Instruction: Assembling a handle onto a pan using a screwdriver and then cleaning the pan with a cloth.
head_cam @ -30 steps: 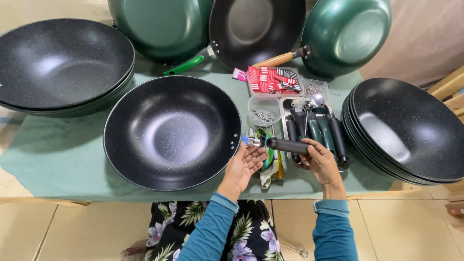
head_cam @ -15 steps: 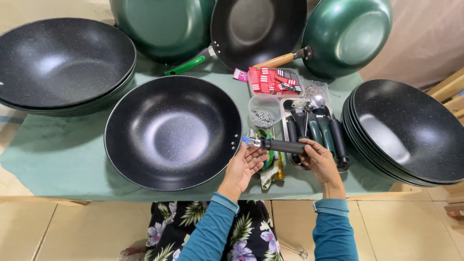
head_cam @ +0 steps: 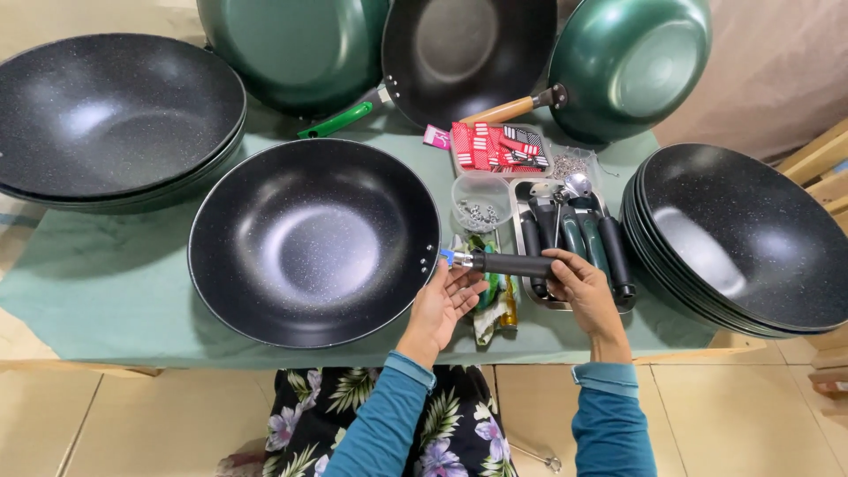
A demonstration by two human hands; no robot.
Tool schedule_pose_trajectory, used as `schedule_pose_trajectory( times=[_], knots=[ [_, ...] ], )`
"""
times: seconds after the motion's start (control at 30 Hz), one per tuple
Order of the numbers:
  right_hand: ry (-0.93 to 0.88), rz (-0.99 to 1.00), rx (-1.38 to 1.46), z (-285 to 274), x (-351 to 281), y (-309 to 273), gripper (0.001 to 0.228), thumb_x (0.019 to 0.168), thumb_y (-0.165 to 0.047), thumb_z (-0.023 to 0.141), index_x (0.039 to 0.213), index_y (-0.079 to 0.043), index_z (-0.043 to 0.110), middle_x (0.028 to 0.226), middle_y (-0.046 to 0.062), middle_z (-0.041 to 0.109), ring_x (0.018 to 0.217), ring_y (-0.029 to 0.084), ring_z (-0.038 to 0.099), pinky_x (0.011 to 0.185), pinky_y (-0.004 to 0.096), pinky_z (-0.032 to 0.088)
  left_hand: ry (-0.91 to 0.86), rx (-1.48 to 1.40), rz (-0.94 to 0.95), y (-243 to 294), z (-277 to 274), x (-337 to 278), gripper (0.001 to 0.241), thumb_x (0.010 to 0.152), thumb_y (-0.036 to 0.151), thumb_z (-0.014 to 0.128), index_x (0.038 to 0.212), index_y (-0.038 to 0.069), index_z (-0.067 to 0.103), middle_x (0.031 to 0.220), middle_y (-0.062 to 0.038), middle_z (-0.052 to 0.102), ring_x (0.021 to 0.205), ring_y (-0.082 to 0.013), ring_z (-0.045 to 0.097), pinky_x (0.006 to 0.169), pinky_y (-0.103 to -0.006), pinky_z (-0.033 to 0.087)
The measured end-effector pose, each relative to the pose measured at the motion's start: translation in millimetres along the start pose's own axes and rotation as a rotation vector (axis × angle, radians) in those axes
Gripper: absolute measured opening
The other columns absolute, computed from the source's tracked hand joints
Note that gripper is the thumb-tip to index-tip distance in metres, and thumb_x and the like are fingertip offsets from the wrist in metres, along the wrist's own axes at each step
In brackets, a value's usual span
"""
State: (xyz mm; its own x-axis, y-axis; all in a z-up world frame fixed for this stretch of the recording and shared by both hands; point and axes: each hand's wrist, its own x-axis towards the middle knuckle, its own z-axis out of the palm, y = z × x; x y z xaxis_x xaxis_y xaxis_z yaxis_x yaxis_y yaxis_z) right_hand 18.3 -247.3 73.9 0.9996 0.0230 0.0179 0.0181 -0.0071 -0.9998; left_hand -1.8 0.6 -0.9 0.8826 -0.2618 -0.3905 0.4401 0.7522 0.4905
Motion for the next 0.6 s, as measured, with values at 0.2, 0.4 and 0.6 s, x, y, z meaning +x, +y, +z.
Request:
schedule_pose_trajectory(
  times=[0.2,0.4,0.6],
  knots=[
    [-0.054,-0.065,-0.032,-4.2,-8.1,-9.3,0.027,0.101,-0.009,0.063,0.123,0.006,0.068,0.075,0.011,0.056,0.057,0.014,0.048,0.048,0.024,0.043,0.005,-0.036,0.0,-3.1,-0.8,3.1,0.053,0.101,0.061,0.045,0.12,0.016,0.067,0.126,-0.012,0.071,0.115,-0.0302,0.07,0.088,-0.0307,0.059],
    [-0.085,-0.102,-0.154,5.5,-19.3,-32.4,0.033,0.1,-0.007,0.062,0.13,0.006,0.066,0.073,0.01,0.055,0.059,0.013,0.05,0.051,0.026,0.044,0.015,-0.031,0.007,-1.0,3.1,-2.2,0.052,0.101,0.06,0.046,0.118,0.015,0.067,0.124,-0.012,0.072,0.115,-0.0294,0.07,0.089,-0.0304,0.059],
    [-0.136,-0.07,-0.247,7.8,-20.8,-34.7,0.047,0.094,-0.001,0.067,0.14,0.002,0.061,0.099,0.02,0.065,0.067,0.023,0.063,0.058,0.036,0.055,0.03,-0.04,0.002,-3.5,0.0,2.6,0.049,0.101,0.061,0.047,0.112,0.018,0.068,0.122,-0.011,0.073,0.114,-0.0299,0.071,0.087,-0.031,0.059]
  ],
)
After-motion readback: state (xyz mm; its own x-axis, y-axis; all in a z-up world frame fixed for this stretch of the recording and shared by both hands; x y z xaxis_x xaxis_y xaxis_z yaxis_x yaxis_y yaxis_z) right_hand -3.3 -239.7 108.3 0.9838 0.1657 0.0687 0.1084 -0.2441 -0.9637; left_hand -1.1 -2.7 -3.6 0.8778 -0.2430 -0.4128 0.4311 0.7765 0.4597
